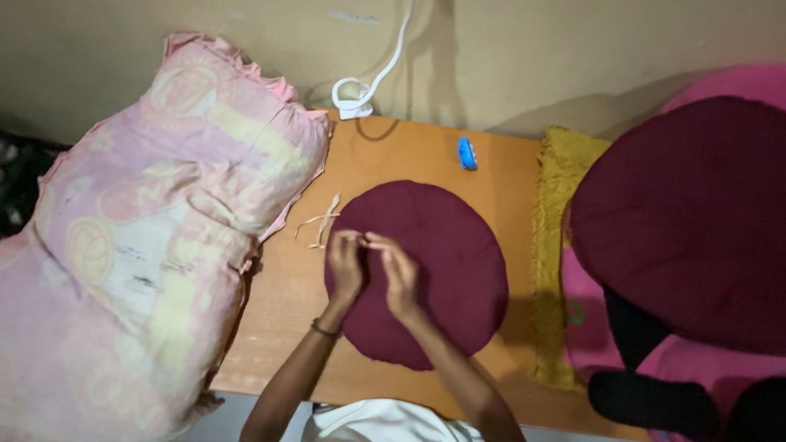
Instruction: The person inspects a burgundy round cushion on a wooden surface, using their hands to touch the fabric and pick off small pieces of lint.
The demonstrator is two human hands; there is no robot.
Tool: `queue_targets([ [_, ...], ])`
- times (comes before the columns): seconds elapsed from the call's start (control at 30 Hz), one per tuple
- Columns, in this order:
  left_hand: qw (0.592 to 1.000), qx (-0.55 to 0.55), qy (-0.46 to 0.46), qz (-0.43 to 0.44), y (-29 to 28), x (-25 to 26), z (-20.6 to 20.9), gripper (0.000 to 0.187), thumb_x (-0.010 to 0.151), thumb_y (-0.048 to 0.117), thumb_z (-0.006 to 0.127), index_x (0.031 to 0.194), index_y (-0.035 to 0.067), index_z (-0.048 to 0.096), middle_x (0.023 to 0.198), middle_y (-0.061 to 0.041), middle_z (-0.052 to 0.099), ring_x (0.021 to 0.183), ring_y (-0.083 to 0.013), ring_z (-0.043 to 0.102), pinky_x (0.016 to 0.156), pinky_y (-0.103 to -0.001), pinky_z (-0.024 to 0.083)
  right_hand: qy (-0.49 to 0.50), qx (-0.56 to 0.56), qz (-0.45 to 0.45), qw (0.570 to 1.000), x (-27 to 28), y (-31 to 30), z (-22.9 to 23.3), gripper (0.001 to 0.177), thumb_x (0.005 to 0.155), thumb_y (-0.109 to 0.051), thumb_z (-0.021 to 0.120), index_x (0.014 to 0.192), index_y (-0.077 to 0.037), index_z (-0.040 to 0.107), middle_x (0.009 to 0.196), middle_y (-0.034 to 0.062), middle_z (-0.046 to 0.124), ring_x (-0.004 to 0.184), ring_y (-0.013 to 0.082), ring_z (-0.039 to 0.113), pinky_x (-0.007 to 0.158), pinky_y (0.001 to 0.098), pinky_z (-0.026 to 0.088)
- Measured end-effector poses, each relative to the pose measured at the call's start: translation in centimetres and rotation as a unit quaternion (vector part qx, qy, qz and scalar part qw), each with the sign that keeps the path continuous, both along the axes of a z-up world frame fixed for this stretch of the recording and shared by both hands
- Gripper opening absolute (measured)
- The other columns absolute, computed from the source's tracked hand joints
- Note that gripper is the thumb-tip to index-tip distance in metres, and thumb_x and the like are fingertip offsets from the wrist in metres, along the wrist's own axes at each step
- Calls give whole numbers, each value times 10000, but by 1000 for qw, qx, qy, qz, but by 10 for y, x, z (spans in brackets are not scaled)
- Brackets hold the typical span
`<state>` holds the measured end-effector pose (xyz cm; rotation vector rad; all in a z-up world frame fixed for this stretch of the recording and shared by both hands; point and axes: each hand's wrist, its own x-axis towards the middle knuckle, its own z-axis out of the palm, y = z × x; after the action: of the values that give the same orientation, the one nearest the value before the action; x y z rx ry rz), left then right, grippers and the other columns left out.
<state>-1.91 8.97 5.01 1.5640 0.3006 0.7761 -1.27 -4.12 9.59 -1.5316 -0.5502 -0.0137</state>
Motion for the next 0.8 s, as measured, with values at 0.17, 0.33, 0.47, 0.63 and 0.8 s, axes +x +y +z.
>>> queue_targets([
  [0.17,997,-74,-21,16,-15,9,11,232,1096,192,491,1021,14,622,922,-77,669,865,-172,658,809,-322,527,-81,13,-16,997,1,-44,-6,406,1130,-288,383,1241,-30,676,1338,190,691,1267,310,668,1123,443,536],
  [0.33,999,-27,-44,-8,-38,14,9,237,1101,207,484,1041,24,622,937,-72,671,867,-165,663,802,-312,544,68,96,-44,992,-3,-66,-35,436,1112,-280,351,1199,7,667,1297,213,684,1228,325,670,1096,474,551],
  [0.47,999,29,-18,-17,-41,29,-16,244,1109,209,501,1037,26,645,928,-76,691,877,-164,672,831,-310,542,22,51,-35,998,-5,-104,3,452,1119,-272,347,1168,35,675,1322,219,678,1273,323,650,1129,471,513],
  [0.63,999,6,-9,50,-36,27,-11,220,1090,208,526,1057,17,630,901,-82,684,841,-174,663,774,-309,534,-10,37,-67,997,-7,-137,7,473,1138,-305,363,1160,37,689,1313,219,689,1265,314,654,1131,452,495],
  [0.8,998,27,-60,1,-46,16,3,198,1090,178,481,1066,45,627,937,-71,690,873,-162,683,798,-305,569,109,-48,-110,987,8,-129,-33,463,1079,-335,416,1211,12,693,1260,206,712,1182,299,679,1055,432,538],
])
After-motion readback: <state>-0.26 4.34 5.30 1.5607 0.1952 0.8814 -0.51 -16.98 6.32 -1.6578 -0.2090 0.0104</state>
